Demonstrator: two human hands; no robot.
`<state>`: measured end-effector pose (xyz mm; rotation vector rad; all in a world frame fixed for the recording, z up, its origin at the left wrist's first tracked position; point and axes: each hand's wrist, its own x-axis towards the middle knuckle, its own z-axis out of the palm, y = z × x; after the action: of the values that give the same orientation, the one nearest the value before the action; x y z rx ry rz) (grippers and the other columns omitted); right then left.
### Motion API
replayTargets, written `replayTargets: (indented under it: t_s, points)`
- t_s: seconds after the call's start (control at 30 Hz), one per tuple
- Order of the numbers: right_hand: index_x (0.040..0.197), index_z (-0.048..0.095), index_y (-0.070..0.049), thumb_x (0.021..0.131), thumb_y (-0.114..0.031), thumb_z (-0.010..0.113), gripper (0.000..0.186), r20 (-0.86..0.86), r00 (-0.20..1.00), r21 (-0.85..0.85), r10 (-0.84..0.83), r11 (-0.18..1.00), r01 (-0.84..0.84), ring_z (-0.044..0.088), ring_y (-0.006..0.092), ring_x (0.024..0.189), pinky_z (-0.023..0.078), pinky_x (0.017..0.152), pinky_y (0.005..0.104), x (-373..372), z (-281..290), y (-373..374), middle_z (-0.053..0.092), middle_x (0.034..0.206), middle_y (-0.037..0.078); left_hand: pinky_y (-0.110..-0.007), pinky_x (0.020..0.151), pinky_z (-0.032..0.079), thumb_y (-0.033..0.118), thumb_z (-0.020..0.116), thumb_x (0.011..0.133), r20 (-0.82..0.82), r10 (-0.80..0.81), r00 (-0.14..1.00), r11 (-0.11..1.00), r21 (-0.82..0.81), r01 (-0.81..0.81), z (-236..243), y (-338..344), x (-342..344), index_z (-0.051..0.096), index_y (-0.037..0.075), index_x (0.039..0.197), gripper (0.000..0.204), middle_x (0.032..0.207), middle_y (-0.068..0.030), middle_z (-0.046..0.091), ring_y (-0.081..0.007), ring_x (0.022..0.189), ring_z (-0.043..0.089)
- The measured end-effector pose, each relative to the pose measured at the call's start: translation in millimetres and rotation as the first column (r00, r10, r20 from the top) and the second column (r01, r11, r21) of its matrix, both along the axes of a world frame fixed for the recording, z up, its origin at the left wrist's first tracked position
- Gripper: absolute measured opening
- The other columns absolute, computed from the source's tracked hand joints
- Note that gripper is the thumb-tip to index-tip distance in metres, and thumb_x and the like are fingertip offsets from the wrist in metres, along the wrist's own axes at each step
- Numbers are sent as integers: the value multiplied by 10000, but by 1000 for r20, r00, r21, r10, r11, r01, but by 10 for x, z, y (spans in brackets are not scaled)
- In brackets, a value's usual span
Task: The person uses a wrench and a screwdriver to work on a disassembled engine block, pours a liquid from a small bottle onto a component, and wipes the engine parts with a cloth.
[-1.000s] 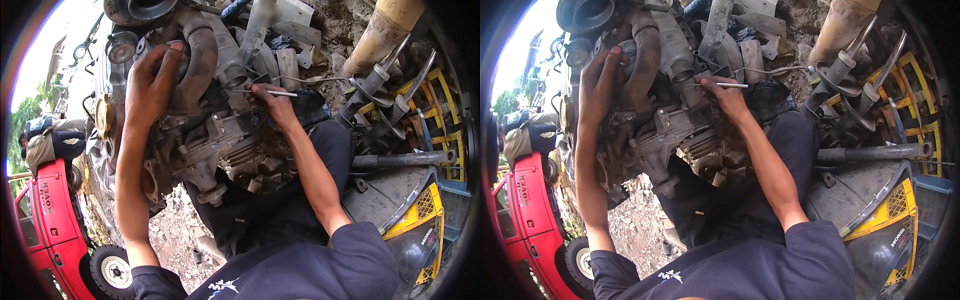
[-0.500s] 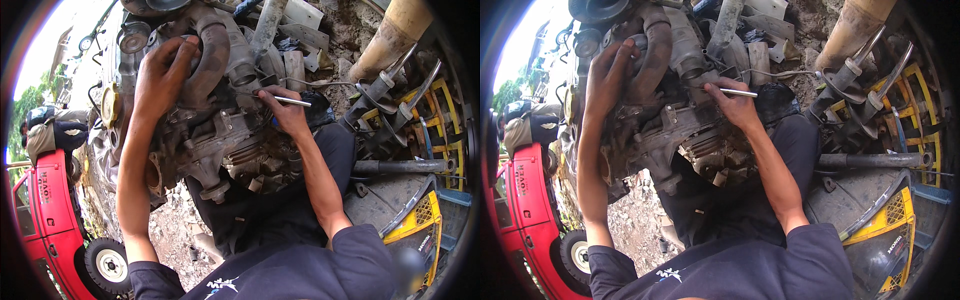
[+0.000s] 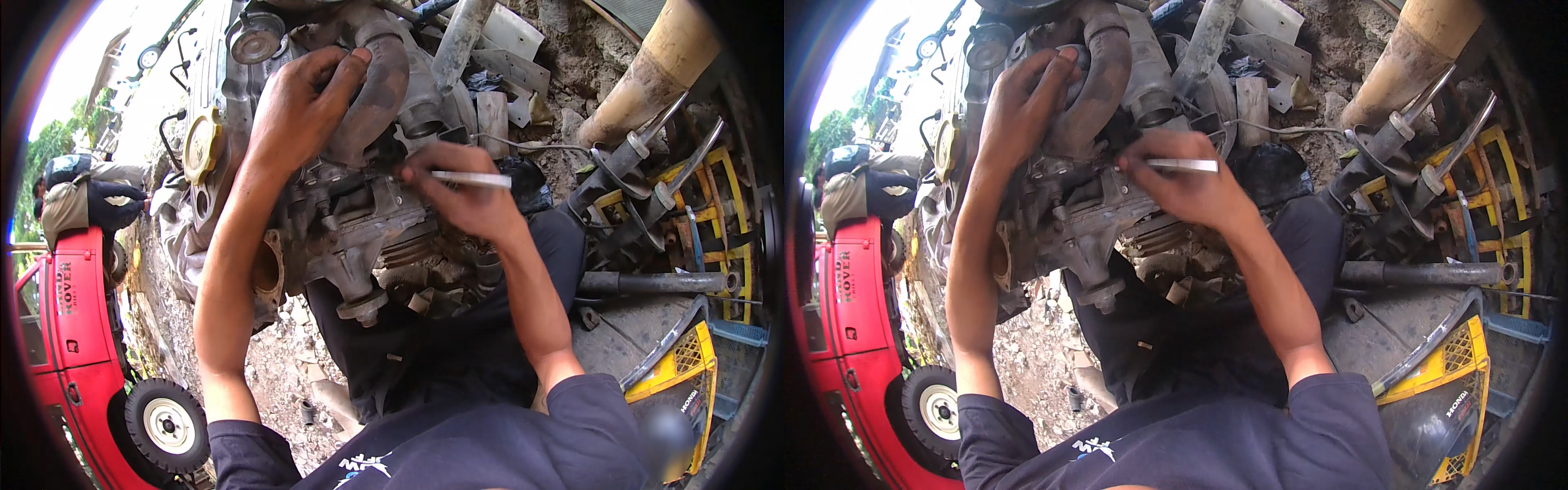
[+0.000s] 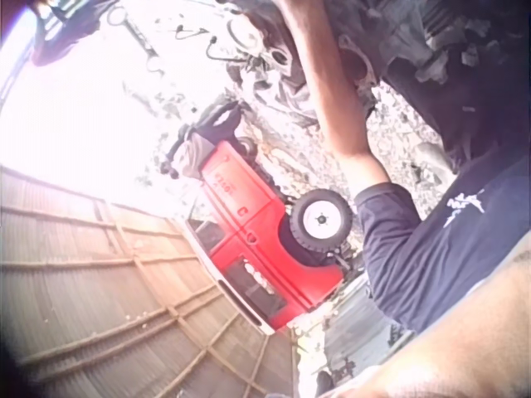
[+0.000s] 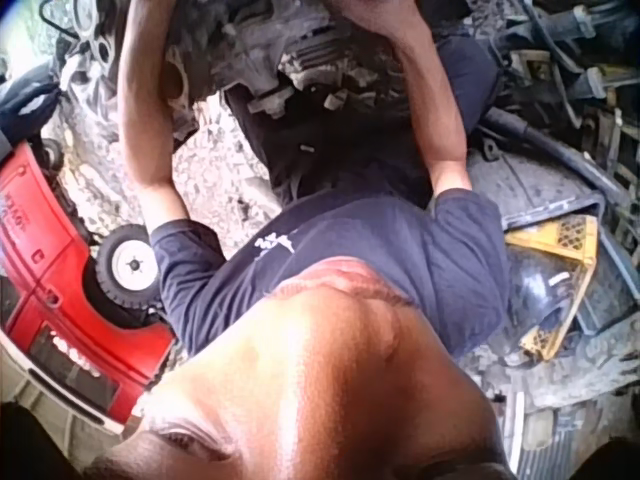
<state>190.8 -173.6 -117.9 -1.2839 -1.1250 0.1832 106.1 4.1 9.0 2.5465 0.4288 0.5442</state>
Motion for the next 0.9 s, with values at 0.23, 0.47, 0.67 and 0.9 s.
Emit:
replayTargets:
  t_s: [0.23, 0.47, 0.67, 0.9]
  points:
    - [905, 750, -17, 863, -182, 730, 171, 58, 998, -219, -29, 975, 42, 710, 287, 698, 547, 655, 354, 0, 278, 73, 732, 831, 149, -254, 608, 421, 403, 608, 996, 61, -16, 998, 1000, -2, 16, -98, 95, 15, 725, -8, 1003, 428, 688, -9, 591, -66, 636, 509]
    - [914, 738, 12, 901, -175, 736, 188, 392, 883, -134, -258, 934, 333, 650, 137, 672, 504, 640, 301, -115, 346, 99, 731, 789, 115, -288, 662, 477, 426, 609, 989, -4, 10, 1000, 999, 50, -9, -33, 117, -23, 728, 11, 1018, 433, 751, -68, 687, -110, 688, 595]
    - [904, 760, -19, 883, -186, 725, 172, -46, 983, -279, -179, 947, 160, 699, 238, 681, 532, 663, 327, -20, 439, -85, 739, 827, 129, -350, 720, 516, 472, 590, 985, 33, 19, 999, 990, 136, -24, -83, 111, 28, 735, 26, 1008, 470, 820, -128, 732, -205, 735, 675]
    - [955, 761, 21, 891, -148, 754, 181, -240, 949, -262, -206, 955, 141, 657, 106, 689, 514, 639, 288, 118, 240, -113, 729, 769, 45, -375, 702, 517, 497, 592, 975, 87, -29, 996, 986, 166, 14, -126, 165, 22, 733, 14, 1032, 507, 801, -140, 722, -226, 707, 668]
